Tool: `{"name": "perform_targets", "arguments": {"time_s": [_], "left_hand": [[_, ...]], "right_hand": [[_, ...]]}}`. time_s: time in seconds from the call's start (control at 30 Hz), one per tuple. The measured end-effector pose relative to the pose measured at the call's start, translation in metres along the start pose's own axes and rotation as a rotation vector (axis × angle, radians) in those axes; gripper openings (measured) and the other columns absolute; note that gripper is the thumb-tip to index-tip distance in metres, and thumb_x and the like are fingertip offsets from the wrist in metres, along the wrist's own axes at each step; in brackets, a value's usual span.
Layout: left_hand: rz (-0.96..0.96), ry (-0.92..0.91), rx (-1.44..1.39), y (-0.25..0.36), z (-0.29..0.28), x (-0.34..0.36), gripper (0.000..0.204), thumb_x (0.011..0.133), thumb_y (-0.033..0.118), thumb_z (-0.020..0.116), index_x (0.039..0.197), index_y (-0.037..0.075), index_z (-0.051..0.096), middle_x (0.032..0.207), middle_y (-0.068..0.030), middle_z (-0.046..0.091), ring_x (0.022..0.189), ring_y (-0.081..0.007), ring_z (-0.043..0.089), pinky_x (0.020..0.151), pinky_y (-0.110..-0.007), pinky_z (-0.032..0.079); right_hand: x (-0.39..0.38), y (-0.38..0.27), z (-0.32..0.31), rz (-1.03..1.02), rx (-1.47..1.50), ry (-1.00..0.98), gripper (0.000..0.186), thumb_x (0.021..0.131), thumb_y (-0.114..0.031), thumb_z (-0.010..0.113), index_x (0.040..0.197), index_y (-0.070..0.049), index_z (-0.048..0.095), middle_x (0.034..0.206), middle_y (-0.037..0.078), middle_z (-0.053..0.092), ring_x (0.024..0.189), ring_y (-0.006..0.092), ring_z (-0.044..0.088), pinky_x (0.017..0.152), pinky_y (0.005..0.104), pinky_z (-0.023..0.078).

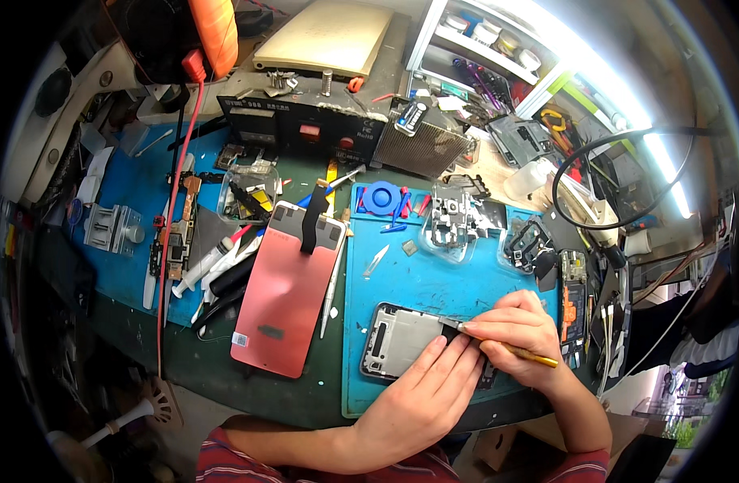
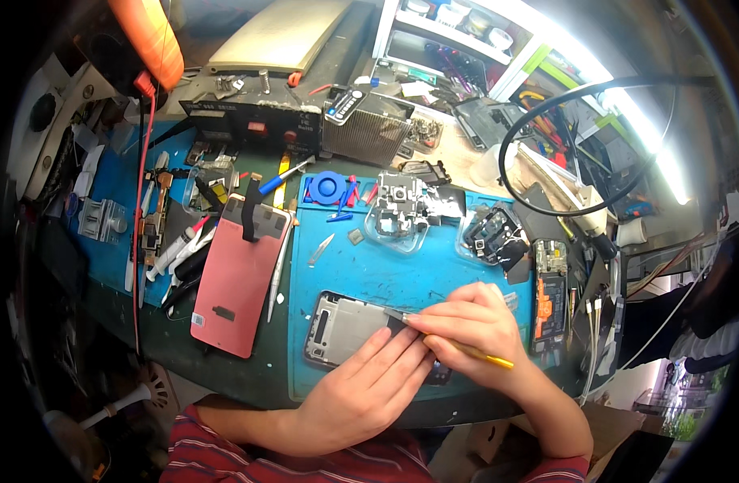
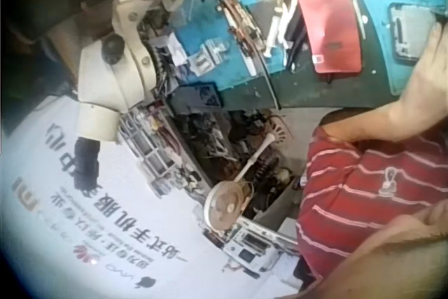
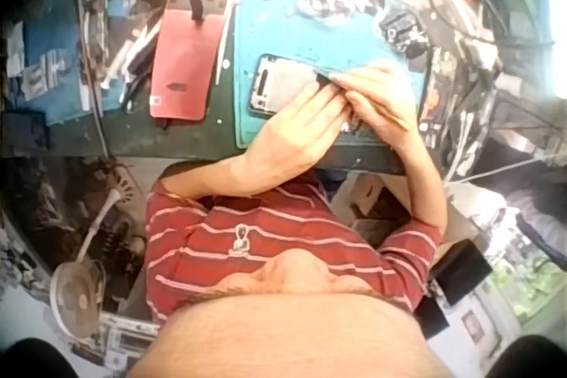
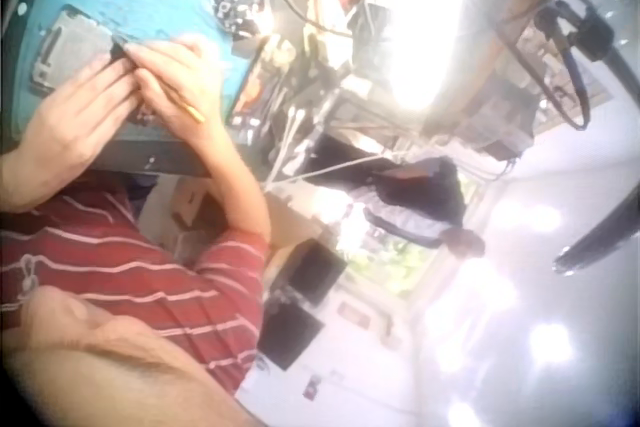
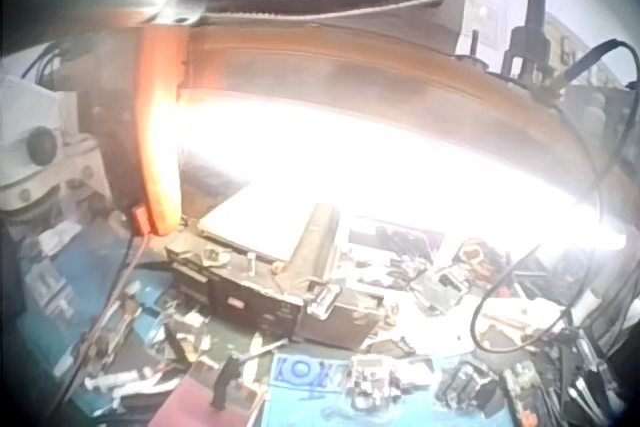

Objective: The person disassembles a smartphone, removes the screen and internal components, and uses a small brush to clean adhesive residue from the phone's frame. The person then uses a hot air gun to apply heat to the frame.

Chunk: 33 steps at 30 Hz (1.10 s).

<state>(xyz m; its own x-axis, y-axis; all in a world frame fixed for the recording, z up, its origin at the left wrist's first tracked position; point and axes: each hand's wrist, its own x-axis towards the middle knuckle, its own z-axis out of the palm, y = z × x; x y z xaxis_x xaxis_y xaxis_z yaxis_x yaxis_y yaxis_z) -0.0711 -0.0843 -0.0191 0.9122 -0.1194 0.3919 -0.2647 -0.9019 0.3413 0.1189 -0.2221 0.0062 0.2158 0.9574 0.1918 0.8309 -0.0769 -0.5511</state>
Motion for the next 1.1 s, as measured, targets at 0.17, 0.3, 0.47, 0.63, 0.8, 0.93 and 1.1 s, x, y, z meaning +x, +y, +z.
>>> {"name": "perform_targets", "arguments": {"time_s": [0.17,0.3,0.47,0.63,0.8,0.93,1.1], "left_hand": [[0.025,-0.033,0.027,0.0,0.004,-0.005,0.05,0.094,0.021,0.054,0.134,-0.006,0.065,0.139,-0.0225,0.063,0.137,-0.0359,0.058,0.123,-0.048,0.04],[0.001,0.017,0.005,-0.001,0.002,-0.002,0.047,0.091,0.018,0.057,0.131,-0.004,0.068,0.137,-0.0213,0.065,0.135,-0.0366,0.06,0.12,-0.05,0.043],[0.011,-0.027,0.029,0.001,0.001,-0.002,0.047,0.092,0.019,0.057,0.131,-0.004,0.068,0.138,-0.02,0.065,0.134,-0.0346,0.06,0.12,-0.05,0.043],[0.004,0.024,0.004,0.0,0.003,-0.004,0.048,0.091,0.018,0.058,0.132,-0.004,0.068,0.136,-0.0217,0.065,0.132,-0.0378,0.061,0.12,-0.05,0.043],[0.03,-0.033,0.031,0.0,0.002,-0.003,0.049,0.093,0.021,0.055,0.134,-0.005,0.066,0.139,-0.0223,0.063,0.136,-0.0361,0.058,0.123,-0.048,0.04],[-0.003,-0.001,-0.002,0.0,-0.001,-0.003,0.046,0.092,0.018,0.057,0.13,-0.003,0.069,0.137,-0.0206,0.065,0.134,-0.0357,0.06,0.121,-0.049,0.043],[0.011,0.022,0.016,0.001,0.004,-0.003,0.047,0.09,0.019,0.058,0.13,-0.004,0.069,0.136,-0.0215,0.066,0.132,-0.0373,0.061,0.12,-0.05,0.043]], "right_hand": [[0.035,-0.01,0.017,-0.056,0.029,0.011,0.036,0.084,-0.013,0.081,0.12,-0.016,0.079,0.109,-0.002,0.077,0.093,0.022,0.06,0.086,0.0368,0.045],[0.004,0.001,0.002,0.005,0.013,-0.003,0.035,0.083,-0.013,0.08,0.118,-0.015,0.08,0.108,-0.001,0.078,0.088,0.0216,0.061,0.084,0.0362,0.044],[0.038,-0.009,0.017,-0.091,0.023,0.011,0.033,0.087,-0.016,0.08,0.12,-0.015,0.079,0.109,-0.002,0.078,0.087,0.0216,0.06,0.083,0.0363,0.044],[0.014,-0.004,0.003,-0.002,-0.018,-0.029,0.031,0.086,-0.015,0.079,0.118,-0.015,0.08,0.107,-0.002,0.078,0.088,0.0204,0.059,0.084,0.0361,0.044],[0.034,-0.008,0.013,-0.04,0.065,-0.012,0.031,0.087,-0.015,0.079,0.118,-0.015,0.08,0.109,-0.002,0.078,0.09,0.0206,0.059,0.085,0.0353,0.044],[0.039,-0.011,0.016,-0.043,0.041,-0.006,0.032,0.086,-0.015,0.08,0.118,-0.016,0.08,0.108,-0.002,0.078,0.088,0.0214,0.058,0.083,0.0359,0.044],[0.023,-0.002,0.009,-0.017,0.06,-0.002,0.032,0.085,-0.015,0.081,0.117,-0.016,0.08,0.107,-0.002,0.078,0.086,0.0214,0.058,0.083,0.0362,0.044]]}}
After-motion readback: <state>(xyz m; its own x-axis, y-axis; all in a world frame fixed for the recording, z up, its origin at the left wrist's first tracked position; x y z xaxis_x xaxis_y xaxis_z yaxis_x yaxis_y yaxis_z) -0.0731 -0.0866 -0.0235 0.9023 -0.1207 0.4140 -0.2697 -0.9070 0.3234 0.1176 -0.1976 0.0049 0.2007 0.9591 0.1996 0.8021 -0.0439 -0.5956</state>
